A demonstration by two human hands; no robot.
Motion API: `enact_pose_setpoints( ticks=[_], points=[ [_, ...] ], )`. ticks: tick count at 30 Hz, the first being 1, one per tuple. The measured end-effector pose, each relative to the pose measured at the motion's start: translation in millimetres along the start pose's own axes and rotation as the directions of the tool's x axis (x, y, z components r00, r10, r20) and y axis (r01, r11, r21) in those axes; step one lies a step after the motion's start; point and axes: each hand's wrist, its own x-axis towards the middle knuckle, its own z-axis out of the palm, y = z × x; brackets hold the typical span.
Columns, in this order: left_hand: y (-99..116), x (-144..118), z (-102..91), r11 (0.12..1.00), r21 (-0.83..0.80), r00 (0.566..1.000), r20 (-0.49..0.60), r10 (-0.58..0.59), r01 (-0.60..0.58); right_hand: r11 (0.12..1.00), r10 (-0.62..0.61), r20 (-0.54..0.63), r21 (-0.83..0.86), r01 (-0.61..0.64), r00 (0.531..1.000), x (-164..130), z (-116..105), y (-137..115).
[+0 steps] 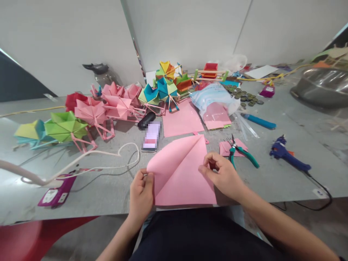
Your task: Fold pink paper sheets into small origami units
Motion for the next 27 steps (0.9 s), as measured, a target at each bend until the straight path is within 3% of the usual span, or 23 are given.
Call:
enact_pose_setpoints(
  ticks=[4,7,11,14,16,17,21,24,27],
  points=[
    [8,20,1.4,0.989,-0.127,0.997,0.034,-0.067,0.071,0.996,-0.075,0.111,0.047,0.070,0.991,28,-20,-13],
    [13,46,2.9,0.986,-0.168,0.995,0.095,0.008,0.008,0.990,-0.138,0.257,0.069,0.124,0.957,61,-40,-21],
    [27,83,5.4,0.962,0.116,0.967,0.099,0.236,-0.246,0.984,-0.155,0.459,-0.005,0.177,0.875,94,-62,-29],
    [38,104,7.1,0.909,0.265,0.939,0.216,0.268,-0.321,0.971,-0.175,0.523,-0.046,0.233,0.834,104,-67,-30],
    [40,114,9.0,0.928,0.256,0.931,0.316,0.184,-0.270,0.966,-0.191,0.505,-0.055,0.252,0.842,105,-67,-28],
    [39,117,10.3,0.940,0.238,0.936,0.312,0.164,-0.244,0.966,-0.196,0.475,-0.055,0.251,0.858,105,-66,-25],
    [22,117,18.2,0.973,0.030,0.972,0.055,0.229,-0.231,0.977,-0.196,0.304,-0.020,0.212,0.932,103,-59,-10],
    [11,107,26.7,0.976,-0.205,0.986,0.132,0.104,-0.076,0.981,-0.191,0.173,0.014,0.191,0.966,101,-53,1],
    [10,97,35.0,0.966,-0.243,0.963,0.270,-0.018,0.086,0.983,-0.176,0.077,0.057,0.172,0.981,97,-48,9]
  ],
)
